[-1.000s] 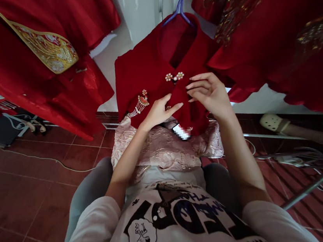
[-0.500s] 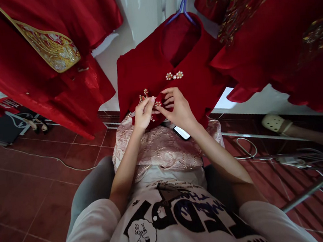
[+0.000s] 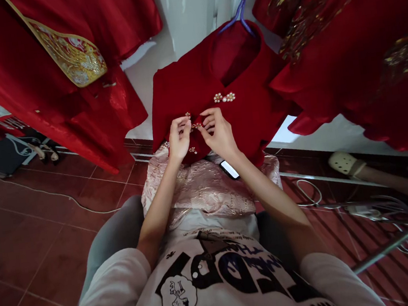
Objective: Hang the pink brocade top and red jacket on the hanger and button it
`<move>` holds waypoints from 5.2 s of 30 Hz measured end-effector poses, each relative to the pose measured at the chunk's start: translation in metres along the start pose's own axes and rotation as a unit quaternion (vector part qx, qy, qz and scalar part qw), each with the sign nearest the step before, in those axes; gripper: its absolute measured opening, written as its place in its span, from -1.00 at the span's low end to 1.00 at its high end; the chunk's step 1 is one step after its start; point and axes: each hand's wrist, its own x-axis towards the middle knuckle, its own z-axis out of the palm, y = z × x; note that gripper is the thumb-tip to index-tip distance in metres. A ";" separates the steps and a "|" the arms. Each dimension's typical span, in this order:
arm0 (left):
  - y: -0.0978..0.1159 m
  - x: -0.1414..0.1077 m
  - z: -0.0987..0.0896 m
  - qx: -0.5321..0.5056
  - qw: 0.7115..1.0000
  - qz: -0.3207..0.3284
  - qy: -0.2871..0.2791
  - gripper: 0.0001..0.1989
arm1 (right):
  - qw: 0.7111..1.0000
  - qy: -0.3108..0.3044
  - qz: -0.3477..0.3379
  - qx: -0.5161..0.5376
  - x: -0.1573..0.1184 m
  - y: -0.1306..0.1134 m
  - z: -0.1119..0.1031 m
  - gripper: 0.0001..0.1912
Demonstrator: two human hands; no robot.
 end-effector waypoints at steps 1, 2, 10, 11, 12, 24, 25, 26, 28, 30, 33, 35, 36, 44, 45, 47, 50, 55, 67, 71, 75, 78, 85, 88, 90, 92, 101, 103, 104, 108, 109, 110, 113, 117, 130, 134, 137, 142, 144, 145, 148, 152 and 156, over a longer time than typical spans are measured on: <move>-0.004 0.001 0.000 -0.017 1.000 -0.022 0.000 -0.67 | 1.000 0.001 0.001 0.001 0.001 0.001 0.001 -0.68; -0.008 0.002 0.000 -0.029 0.999 -0.041 -0.003 -0.69 | 1.000 0.003 0.002 0.001 0.002 0.002 0.001 -0.68; -0.012 0.004 -0.004 -0.027 0.997 -0.060 -0.040 -0.81 | 1.000 0.006 0.007 -0.013 0.008 0.006 0.008 -0.67; -0.010 0.004 -0.004 -0.022 0.997 -0.054 -0.042 -0.81 | 1.000 0.006 0.008 -0.013 0.009 0.006 0.009 -0.67; -0.009 0.003 -0.004 -0.016 0.998 -0.047 -0.043 -0.81 | 1.000 0.006 0.009 -0.013 0.010 0.006 0.010 -0.67; 0.002 -0.002 -0.005 0.051 0.998 0.016 0.030 -0.84 | 1.000 0.008 0.011 -0.010 0.012 0.005 0.012 -0.69; 0.003 -0.003 -0.005 0.050 0.998 0.014 0.035 -0.85 | 1.000 0.007 0.010 -0.012 0.012 0.005 0.012 -0.70; 0.005 -0.003 -0.006 0.051 0.998 0.013 0.038 -0.86 | 1.000 0.007 0.010 -0.013 0.012 0.005 0.012 -0.70; 0.008 -0.002 -0.008 0.063 0.997 0.016 0.038 -0.89 | 1.000 0.007 0.011 -0.013 0.013 0.006 0.012 -0.70; 0.011 -0.001 -0.010 0.087 0.995 0.031 0.031 -0.91 | 1.000 0.009 0.012 -0.012 0.014 0.008 0.013 -0.70; 0.013 0.004 -0.015 0.109 0.992 0.054 0.009 -0.93 | 1.000 0.012 0.008 -0.017 0.016 0.009 0.013 -0.70; 0.012 0.007 -0.016 0.097 0.994 0.053 -0.008 -0.93 | 1.000 0.012 0.005 -0.021 0.018 0.010 0.012 -0.71; 0.011 0.009 -0.016 0.089 0.995 0.048 -0.014 -0.94 | 1.000 0.011 0.004 -0.022 0.018 0.010 0.012 -0.72; 0.001 0.010 -0.003 0.030 0.999 0.017 -0.012 -0.76 | 1.000 0.011 -0.002 -0.019 0.020 0.010 0.012 -0.74; 0.001 0.010 -0.002 0.031 0.999 0.016 -0.012 -0.73 | 1.000 0.011 -0.004 -0.022 0.020 0.011 0.012 -0.74; 0.000 0.010 -0.002 0.033 0.999 0.015 -0.015 -0.71 | 1.000 0.011 -0.008 -0.026 0.020 0.011 0.013 -0.75; 0.002 0.011 -0.004 0.035 0.999 0.019 -0.025 -0.77 | 1.000 0.010 -0.007 -0.027 0.021 0.012 0.013 -0.76; 0.008 0.012 -0.005 0.040 0.998 0.045 -0.020 -0.82 | 1.000 0.014 -0.003 -0.016 0.021 0.010 0.013 -0.75; 0.014 0.011 -0.012 0.115 0.991 0.057 -0.024 -0.92 | 1.000 0.007 -0.001 -0.026 0.021 0.011 0.014 -0.75; 0.011 0.011 -0.012 0.079 0.996 0.024 -0.038 -0.89 | 1.000 0.000 0.002 -0.028 0.021 0.011 0.013 -0.73; 0.010 0.016 -0.015 0.039 0.997 0.000 -0.070 -0.89 | 1.000 0.002 0.004 -0.031 0.021 0.009 0.012 -0.74; 0.010 0.019 -0.017 0.029 0.995 -0.004 -0.094 -0.92 | 1.000 0.001 0.008 -0.026 0.021 0.008 0.011 -0.76; -0.006 -0.021 -0.004 0.072 0.997 -0.019 0.021 -0.90 | 0.997 -0.072 0.032 0.014 0.005 0.013 -0.016 -0.87; -0.011 -0.055 0.003 0.180 0.983 -0.012 -0.009 -0.85 | 0.995 -0.087 0.047 -0.027 -0.008 0.021 -0.033 -0.88; -0.015 -0.072 0.006 0.259 0.965 0.009 -0.038 -0.71 | 0.991 -0.092 0.072 -0.067 -0.016 0.026 -0.043 -0.88; -0.020 -0.083 0.007 0.315 0.947 0.033 -0.049 -0.58 | 0.982 -0.117 0.102 -0.104 -0.021 0.030 -0.050 -0.88; -0.036 -0.088 0.006 0.313 0.940 0.129 0.034 -0.84 | 0.929 -0.265 0.163 -0.199 -0.025 0.027 -0.054 -0.78; -0.036 -0.089 0.006 0.305 0.940 0.144 0.050 -0.83 | 0.931 -0.256 0.168 -0.199 -0.024 0.025 -0.057 -0.80; -0.036 -0.090 0.006 0.298 0.941 0.151 0.055 -0.83 | 0.933 -0.247 0.173 -0.195 -0.023 0.024 -0.059 -0.80; -0.037 -0.093 0.007 0.227 0.958 0.170 0.030 -0.84 | 0.947 -0.228 0.190 -0.122 -0.023 0.016 -0.061 -0.81; -0.037 -0.093 0.007 0.207 0.963 0.173 0.021 -0.85 | 0.951 -0.227 0.186 -0.097 -0.023 0.014 -0.058 -0.82; -0.037 -0.093 0.008 0.191 0.966 0.175 0.015 -0.86 | 0.954 -0.226 0.179 -0.077 -0.024 0.013 -0.053 -0.83; -0.039 -0.094 0.009 0.168 0.972 0.165 0.024 -0.88 | 0.960 -0.218 0.165 -0.058 -0.026 0.011 -0.034 -0.90; -0.041 -0.095 0.008 0.166 0.976 0.138 0.024 -0.85 | 0.963 -0.205 0.163 -0.069 -0.030 0.016 -0.011 -0.99; -0.043 -0.095 0.007 0.173 0.976 0.133 0.028 -0.81 | 0.970 -0.166 0.132 -0.117 -0.040 0.023 0.001 -0.96; -0.045 -0.095 0.006 0.147 0.983 0.108 0.020 -0.84 | 0.971 -0.166 0.132 -0.113 -0.041 0.029 0.001 -0.96; -0.044 -0.094 0.006 0.135 0.986 0.098 0.019 -0.86 | 0.971 -0.163 0.133 -0.116 -0.042 0.031 0.002 -0.96; -0.043 -0.094 0.008 0.156 0.985 0.074 0.019 -0.88 | 0.974 -0.157 0.121 -0.111 -0.043 0.031 0.004 -0.96; -0.042 -0.094 0.009 0.147 0.986 0.075 0.014 -0.84 | 0.976 -0.153 0.112 -0.108 -0.042 0.030 0.004 -0.96; -0.040 -0.095 0.009 0.141 0.987 0.076 0.015 -0.81 | 0.977 -0.150 0.110 -0.108 -0.041 0.029 0.002 -0.95; -0.036 -0.094 0.009 0.150 0.985 0.081 0.035 -0.73 | 0.979 -0.135 0.104 -0.110 -0.037 0.024 -0.005 -0.90; -0.032 -0.094 0.008 0.178 0.979 0.095 0.038 -0.76 | 0.985 -0.099 0.083 -0.115 -0.029 0.017 -0.020 -0.89; -0.033 -0.095 0.008 0.183 0.977 0.104 0.027 -0.79 | 0.984 -0.086 0.094 -0.127 -0.026 0.011 -0.030 -0.89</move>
